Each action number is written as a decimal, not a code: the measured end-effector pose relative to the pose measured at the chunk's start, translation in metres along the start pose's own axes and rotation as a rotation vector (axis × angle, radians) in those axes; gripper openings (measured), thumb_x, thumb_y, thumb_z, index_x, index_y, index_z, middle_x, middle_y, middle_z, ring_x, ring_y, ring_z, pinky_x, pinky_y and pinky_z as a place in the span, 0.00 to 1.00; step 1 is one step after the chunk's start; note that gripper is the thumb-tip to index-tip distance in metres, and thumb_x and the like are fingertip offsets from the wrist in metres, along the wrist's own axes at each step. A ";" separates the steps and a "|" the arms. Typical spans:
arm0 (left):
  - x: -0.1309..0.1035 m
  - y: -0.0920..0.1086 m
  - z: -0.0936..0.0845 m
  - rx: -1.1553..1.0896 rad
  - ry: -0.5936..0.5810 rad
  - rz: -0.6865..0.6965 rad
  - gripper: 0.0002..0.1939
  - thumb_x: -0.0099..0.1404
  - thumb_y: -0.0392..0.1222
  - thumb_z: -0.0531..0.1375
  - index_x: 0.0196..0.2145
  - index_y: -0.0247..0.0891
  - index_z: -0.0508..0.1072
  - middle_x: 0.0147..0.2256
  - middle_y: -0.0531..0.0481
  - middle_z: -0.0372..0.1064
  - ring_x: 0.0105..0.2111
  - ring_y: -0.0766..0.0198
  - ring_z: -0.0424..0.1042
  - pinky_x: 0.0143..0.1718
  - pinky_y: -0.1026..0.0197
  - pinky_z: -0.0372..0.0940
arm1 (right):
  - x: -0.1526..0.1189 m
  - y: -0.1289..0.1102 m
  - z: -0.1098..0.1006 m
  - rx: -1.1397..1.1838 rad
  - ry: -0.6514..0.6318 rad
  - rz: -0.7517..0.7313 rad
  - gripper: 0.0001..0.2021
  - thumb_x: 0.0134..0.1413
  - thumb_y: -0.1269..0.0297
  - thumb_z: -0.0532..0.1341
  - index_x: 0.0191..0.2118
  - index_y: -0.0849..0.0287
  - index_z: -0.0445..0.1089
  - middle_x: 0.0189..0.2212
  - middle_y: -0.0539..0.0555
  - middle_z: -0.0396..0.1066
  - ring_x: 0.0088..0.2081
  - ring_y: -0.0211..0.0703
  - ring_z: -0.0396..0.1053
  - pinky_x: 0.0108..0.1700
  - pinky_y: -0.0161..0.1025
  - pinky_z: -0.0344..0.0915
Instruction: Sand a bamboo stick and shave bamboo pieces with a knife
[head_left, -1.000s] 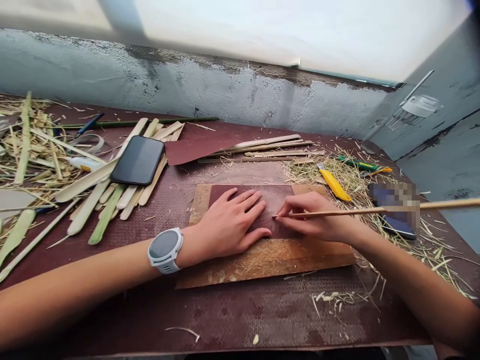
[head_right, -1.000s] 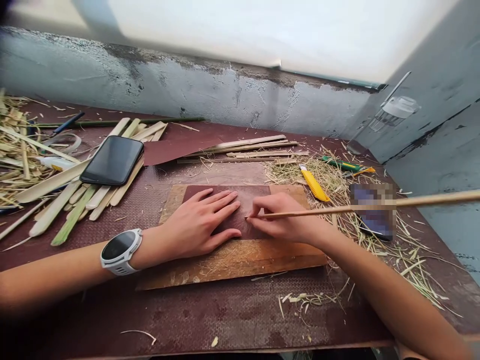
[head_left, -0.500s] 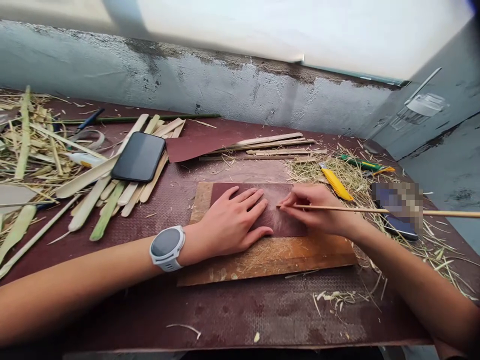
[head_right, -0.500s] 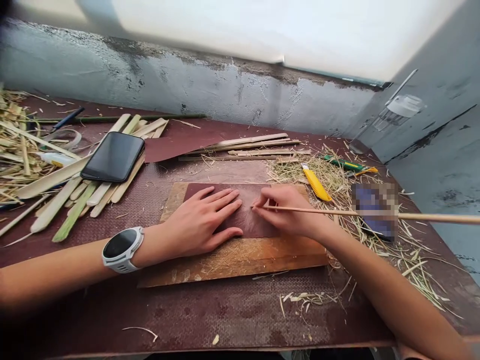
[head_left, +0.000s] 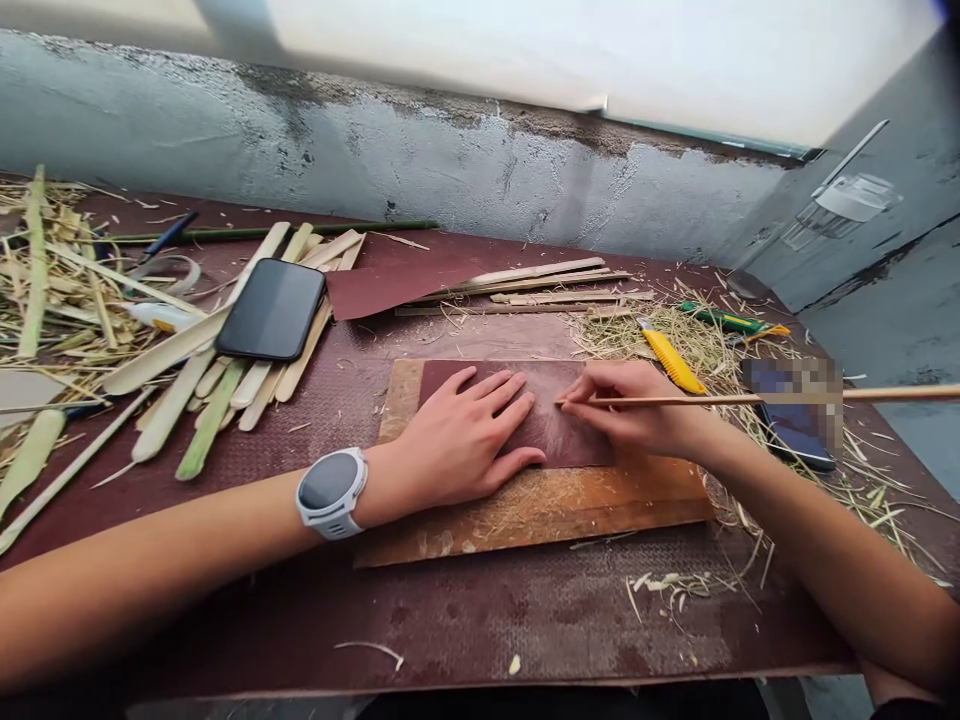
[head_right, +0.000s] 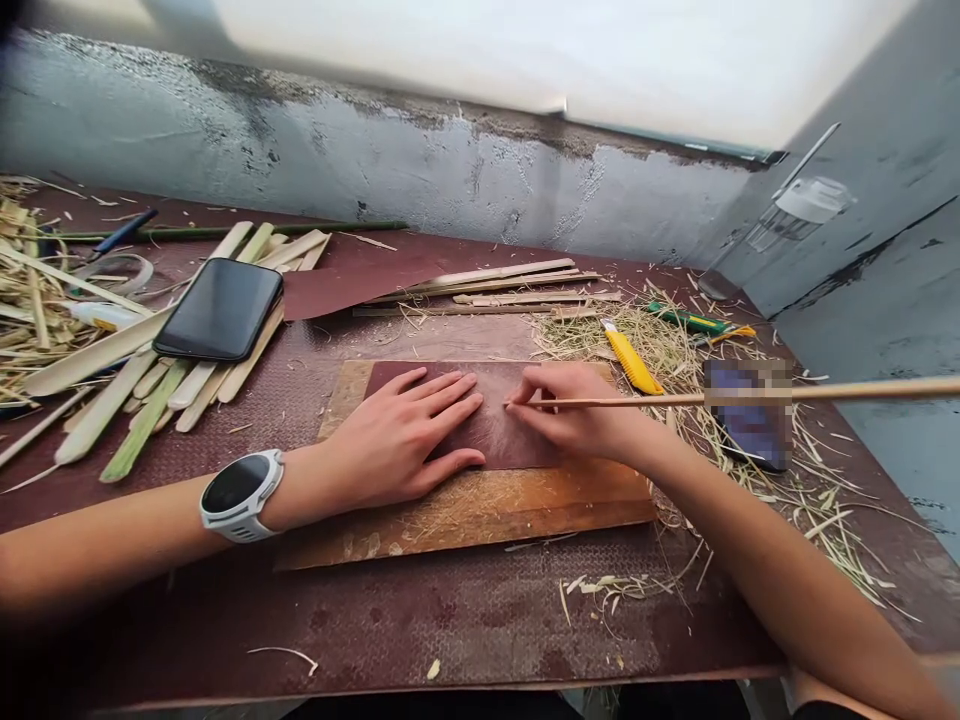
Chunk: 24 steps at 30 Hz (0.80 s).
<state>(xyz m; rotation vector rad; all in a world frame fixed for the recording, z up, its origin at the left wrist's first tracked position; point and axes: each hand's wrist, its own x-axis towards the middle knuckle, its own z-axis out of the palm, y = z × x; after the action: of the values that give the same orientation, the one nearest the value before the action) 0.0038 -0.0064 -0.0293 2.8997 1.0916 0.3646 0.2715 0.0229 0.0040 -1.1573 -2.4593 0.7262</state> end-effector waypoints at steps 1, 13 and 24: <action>0.000 0.000 0.000 0.000 0.000 -0.001 0.34 0.78 0.62 0.50 0.66 0.31 0.68 0.69 0.34 0.61 0.68 0.43 0.63 0.68 0.36 0.58 | 0.000 0.000 0.000 -0.003 0.029 0.011 0.08 0.64 0.58 0.66 0.37 0.57 0.77 0.35 0.55 0.81 0.33 0.41 0.74 0.35 0.37 0.65; 0.000 -0.001 0.000 0.008 -0.018 0.010 0.35 0.79 0.62 0.49 0.67 0.30 0.66 0.69 0.34 0.61 0.69 0.43 0.62 0.69 0.38 0.57 | 0.004 -0.001 0.003 0.307 -0.087 0.134 0.14 0.59 0.51 0.70 0.38 0.58 0.83 0.33 0.56 0.82 0.33 0.42 0.76 0.35 0.38 0.67; 0.001 0.000 0.000 0.010 -0.011 -0.003 0.34 0.79 0.62 0.49 0.66 0.31 0.67 0.69 0.34 0.60 0.69 0.43 0.62 0.69 0.37 0.57 | 0.004 0.010 -0.003 0.184 0.030 0.155 0.15 0.60 0.50 0.69 0.38 0.58 0.82 0.29 0.53 0.79 0.29 0.38 0.69 0.29 0.37 0.59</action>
<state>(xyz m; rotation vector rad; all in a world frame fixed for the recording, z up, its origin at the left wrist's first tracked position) 0.0042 -0.0058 -0.0292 2.9049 1.0987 0.3431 0.2765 0.0328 0.0016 -1.2864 -2.2413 0.9500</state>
